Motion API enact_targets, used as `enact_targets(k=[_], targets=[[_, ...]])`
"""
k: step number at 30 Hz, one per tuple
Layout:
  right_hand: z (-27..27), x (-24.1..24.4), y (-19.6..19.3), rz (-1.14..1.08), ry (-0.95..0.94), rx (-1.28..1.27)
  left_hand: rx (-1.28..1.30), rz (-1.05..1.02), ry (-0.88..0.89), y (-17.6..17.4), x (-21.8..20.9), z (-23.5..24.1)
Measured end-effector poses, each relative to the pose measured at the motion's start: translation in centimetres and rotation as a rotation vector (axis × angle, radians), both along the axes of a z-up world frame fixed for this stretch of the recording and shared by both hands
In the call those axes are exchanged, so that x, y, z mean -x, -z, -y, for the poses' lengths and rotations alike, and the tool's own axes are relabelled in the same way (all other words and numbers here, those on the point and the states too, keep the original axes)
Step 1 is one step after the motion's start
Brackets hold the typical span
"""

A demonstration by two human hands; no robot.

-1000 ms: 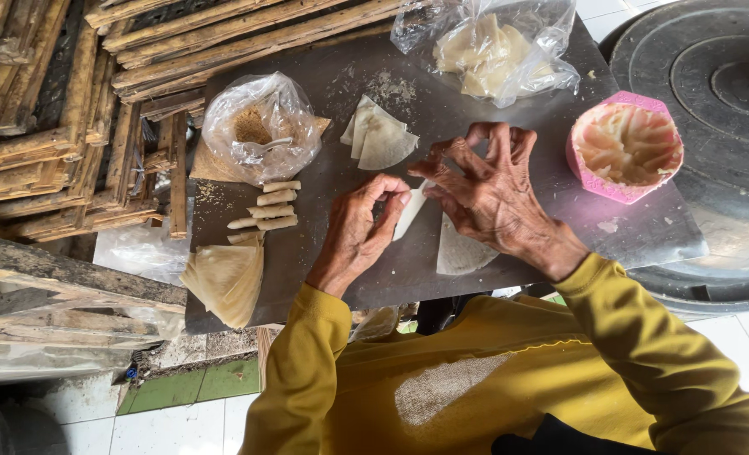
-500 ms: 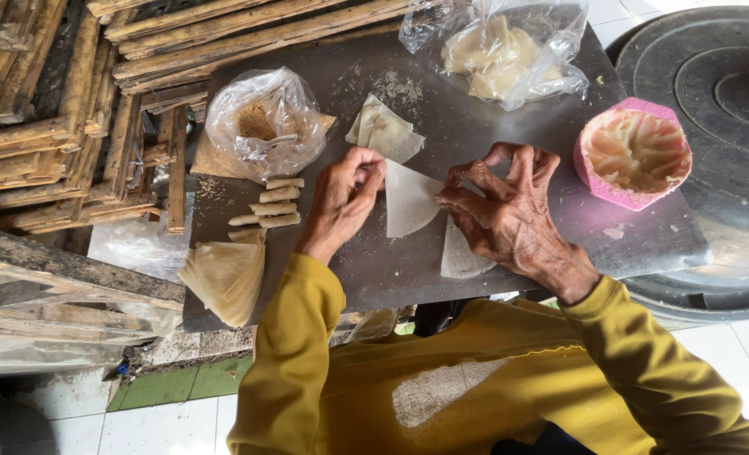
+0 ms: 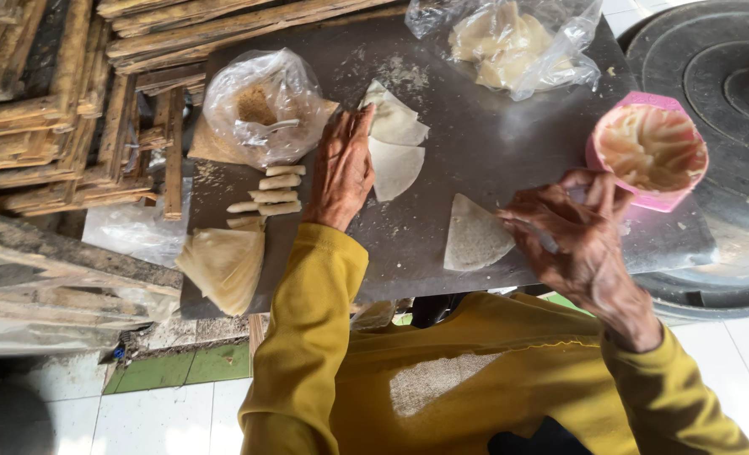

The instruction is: The person repeatedly scoops a granular filling into thin triangular wrappers, folds them into small packets, and places them on the table. The process is continuous and methodical.

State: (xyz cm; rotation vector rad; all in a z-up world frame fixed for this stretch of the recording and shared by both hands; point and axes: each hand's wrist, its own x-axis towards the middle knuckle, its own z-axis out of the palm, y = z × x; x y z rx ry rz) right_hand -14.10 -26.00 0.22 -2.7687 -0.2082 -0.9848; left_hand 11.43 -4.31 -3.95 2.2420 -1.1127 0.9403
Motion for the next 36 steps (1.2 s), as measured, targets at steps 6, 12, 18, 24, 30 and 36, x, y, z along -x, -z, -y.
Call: enact_targets(k=[6, 12, 18, 24, 30, 36], targets=[[-2.7, 0.5, -2.1, -0.051, -0.054, -0.064, 0.163, -0.493, 0.092, -0.6, 3.6, -2.3], [-5.9, -0.6, -3.9, -0.043, -0.152, -0.126, 0.184, -0.142, -0.06, -0.9, 7.9, -3.9], [-8.5, -7.7, -5.0, 0.038, -0.444, -0.062, 0.242, -0.099, -0.184, 1.4, 8.7, -8.7], [-12.0, -18.6, -5.0, -0.036, -0.282, 0.072, 0.268, -0.178, -0.237, 2.1, 9.0, -9.2], [-13.8, -24.9, -2.8, -0.014, -0.371, 0.153, 0.264, -0.336, -0.152, -0.7, 10.6, -11.0], [-10.7, -21.1, -0.7, -0.224, -0.321, 0.347, 0.304, -0.372, -0.127, -1.9, 10.7, -11.3]])
